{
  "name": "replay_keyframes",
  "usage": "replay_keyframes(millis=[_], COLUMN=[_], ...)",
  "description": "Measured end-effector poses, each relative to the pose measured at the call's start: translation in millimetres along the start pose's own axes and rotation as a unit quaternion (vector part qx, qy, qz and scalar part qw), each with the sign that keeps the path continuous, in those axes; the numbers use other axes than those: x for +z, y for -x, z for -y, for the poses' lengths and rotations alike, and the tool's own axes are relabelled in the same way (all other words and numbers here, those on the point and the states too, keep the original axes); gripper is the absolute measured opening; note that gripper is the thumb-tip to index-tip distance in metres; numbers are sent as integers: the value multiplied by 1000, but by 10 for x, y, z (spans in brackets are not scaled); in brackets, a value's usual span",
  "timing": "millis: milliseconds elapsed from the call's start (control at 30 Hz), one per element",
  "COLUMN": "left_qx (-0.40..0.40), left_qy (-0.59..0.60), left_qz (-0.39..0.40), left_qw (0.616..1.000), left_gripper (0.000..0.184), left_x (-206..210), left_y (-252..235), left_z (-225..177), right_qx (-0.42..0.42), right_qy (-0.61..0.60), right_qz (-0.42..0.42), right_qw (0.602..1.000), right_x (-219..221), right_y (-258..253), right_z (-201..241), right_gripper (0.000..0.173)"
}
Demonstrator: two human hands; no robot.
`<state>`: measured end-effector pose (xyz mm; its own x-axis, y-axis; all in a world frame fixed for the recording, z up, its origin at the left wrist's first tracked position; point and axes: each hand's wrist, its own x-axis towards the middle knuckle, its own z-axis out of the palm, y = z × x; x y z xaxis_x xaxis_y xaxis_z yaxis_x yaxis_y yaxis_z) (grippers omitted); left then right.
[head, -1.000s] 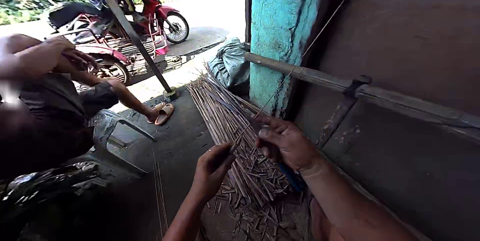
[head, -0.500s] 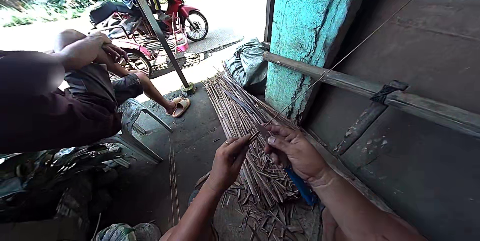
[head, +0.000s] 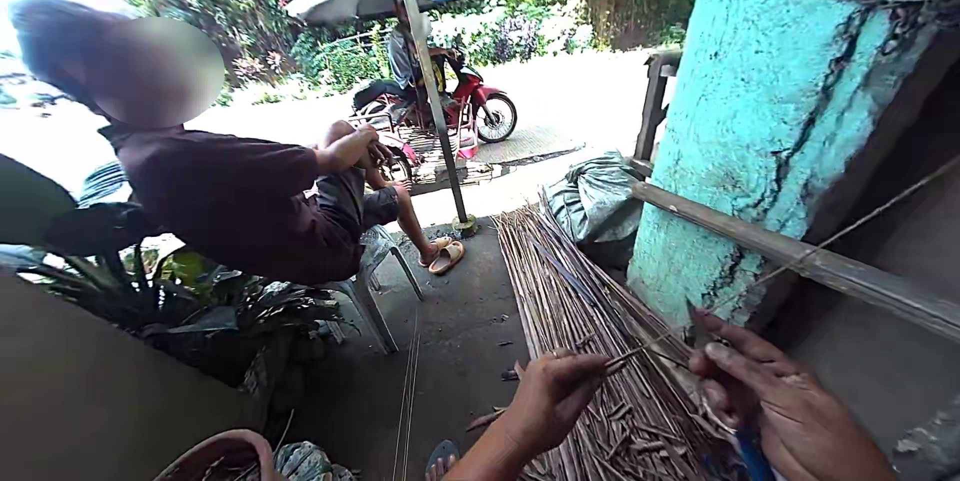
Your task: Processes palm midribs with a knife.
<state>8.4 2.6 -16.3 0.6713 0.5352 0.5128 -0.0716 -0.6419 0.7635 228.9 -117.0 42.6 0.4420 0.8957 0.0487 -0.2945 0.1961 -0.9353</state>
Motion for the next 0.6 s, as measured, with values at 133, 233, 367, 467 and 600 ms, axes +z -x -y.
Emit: replay_keyframes(millis=[133, 233, 367, 467, 600], left_qx=[5, 16, 39, 49, 30], left_qy=[-3, -4, -29, -38, -52], left_qz=[27, 37, 36, 23, 2], left_qw=[1000, 999, 998, 998, 998], left_gripper=[26, 27, 31, 34, 33], left_x=[-13, -19, 5, 56, 68], left_y=[24, 41, 28, 17, 43], left_z=[25, 61, 67, 46, 51], right_qx=[-61, -121, -180, -109, -6], right_qy=[-17, -38, -72, -39, -3], right_qz=[-6, 10, 73, 106, 127], right_qw=[998, 992, 978, 988, 992], right_x=[-392, -624, -721, -506, -134], right_y=[-98, -102, -101, -5, 137], right_z=[326, 492, 540, 372, -9], right_gripper=[34, 36, 32, 38, 34])
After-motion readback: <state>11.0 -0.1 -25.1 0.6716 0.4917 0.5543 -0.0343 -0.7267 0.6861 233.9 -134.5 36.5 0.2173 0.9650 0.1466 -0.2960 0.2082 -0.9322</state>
